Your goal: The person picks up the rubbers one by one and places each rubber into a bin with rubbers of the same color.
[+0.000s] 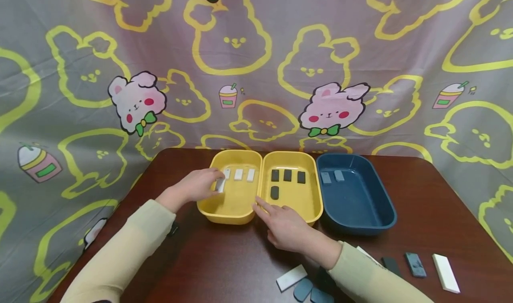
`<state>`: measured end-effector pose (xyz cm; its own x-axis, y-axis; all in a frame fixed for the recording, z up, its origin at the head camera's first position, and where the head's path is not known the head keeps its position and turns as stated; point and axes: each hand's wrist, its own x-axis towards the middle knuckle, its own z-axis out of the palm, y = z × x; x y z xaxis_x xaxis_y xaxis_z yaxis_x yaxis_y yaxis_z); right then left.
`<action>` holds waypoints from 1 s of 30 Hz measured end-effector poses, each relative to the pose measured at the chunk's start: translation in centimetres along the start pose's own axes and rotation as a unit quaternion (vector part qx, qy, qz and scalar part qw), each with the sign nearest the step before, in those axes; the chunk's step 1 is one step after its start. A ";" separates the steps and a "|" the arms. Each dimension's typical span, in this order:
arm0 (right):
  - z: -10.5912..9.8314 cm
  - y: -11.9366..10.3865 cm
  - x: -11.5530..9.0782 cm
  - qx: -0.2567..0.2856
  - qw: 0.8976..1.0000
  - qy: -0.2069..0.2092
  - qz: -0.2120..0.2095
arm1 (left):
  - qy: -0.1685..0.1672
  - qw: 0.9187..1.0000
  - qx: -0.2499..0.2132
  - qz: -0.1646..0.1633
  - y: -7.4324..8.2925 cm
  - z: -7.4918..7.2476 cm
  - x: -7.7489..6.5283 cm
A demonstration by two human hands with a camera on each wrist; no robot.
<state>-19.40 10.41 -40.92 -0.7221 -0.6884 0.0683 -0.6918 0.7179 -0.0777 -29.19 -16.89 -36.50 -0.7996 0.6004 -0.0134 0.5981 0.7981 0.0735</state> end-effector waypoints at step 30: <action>0.3 0.1 0.0 -0.008 1.000 0.013 -0.006 | -0.095 0.989 0.109 0.014 -1.1 3.2 3.5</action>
<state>-19.47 10.49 -41.21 -0.7138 -0.6939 0.0950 -0.6999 0.7116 -0.0611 -32.52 -15.48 -39.83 -0.7707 0.6040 -0.2028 0.6334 0.7609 -0.1408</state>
